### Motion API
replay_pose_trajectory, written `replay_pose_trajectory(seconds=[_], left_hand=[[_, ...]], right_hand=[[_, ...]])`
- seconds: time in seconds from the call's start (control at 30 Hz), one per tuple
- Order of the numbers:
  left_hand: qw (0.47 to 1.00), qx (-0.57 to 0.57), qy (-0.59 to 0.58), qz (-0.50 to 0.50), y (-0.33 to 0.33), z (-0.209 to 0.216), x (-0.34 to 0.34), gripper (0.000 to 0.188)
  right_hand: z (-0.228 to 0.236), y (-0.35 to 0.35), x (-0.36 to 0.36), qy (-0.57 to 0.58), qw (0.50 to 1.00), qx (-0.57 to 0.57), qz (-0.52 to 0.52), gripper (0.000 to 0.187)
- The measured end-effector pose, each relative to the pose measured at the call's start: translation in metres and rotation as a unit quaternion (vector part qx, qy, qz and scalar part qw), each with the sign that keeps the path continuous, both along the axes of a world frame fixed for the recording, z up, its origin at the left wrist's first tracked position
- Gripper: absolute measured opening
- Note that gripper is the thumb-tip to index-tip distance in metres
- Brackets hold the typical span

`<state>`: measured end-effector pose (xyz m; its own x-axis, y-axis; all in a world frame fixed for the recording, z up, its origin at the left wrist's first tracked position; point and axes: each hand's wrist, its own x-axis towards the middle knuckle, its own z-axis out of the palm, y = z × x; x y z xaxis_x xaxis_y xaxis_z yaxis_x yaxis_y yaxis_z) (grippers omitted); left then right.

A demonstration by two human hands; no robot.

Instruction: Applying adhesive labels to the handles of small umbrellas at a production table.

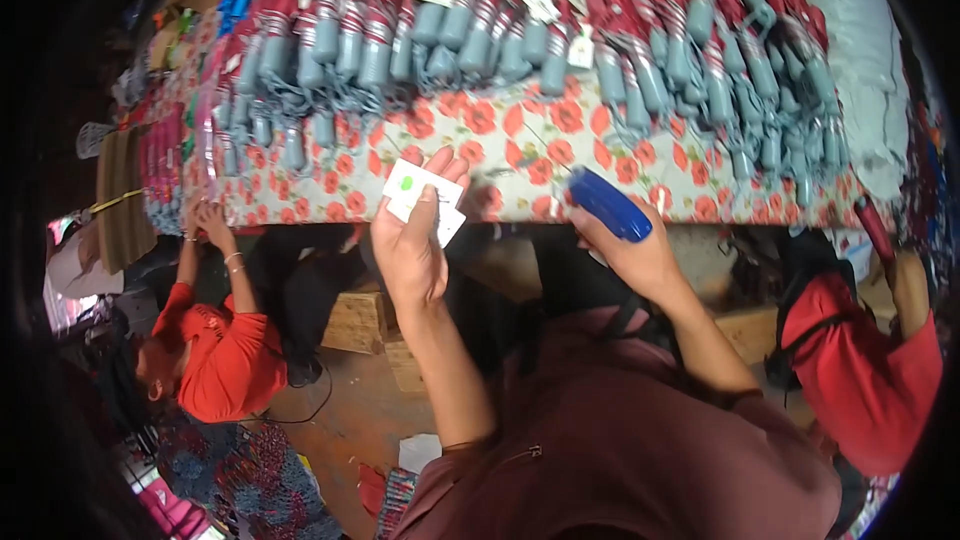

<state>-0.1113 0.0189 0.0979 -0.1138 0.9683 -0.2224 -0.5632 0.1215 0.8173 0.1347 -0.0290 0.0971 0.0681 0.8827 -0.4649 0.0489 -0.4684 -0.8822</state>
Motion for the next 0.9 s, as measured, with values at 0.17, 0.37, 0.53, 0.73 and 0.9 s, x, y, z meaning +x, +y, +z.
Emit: replay_pose_trajectory(seconds=[0.17, 0.37, 0.53, 0.73, 0.9], left_hand=[[0.989, -0.044, 0.139, 0.001, -0.044, 0.013, 0.022, 0.031], [0.97, -0.061, 0.235, -0.008, -0.062, 0.019, 0.031, 0.019], [0.957, -0.048, 0.286, -0.022, -0.067, 0.033, 0.036, 0.019], [0.94, -0.004, 0.341, 0.006, -0.072, 0.025, 0.035, 0.02], [0.936, 0.025, 0.35, 0.035, -0.072, 0.015, 0.035, 0.014]], right_hand=[[0.026, -0.005, 0.0, 0.04, 0.99, 0.067, 0.119, 0.023], [0.044, -0.006, -0.015, 0.05, 0.969, 0.146, 0.194, 0.027], [0.041, -0.007, -0.018, 0.045, 0.962, 0.181, 0.199, 0.034], [0.041, -0.007, -0.016, 0.034, 0.963, 0.177, 0.201, 0.031], [0.045, -0.013, -0.024, 0.087, 0.982, 0.121, 0.118, 0.027]])
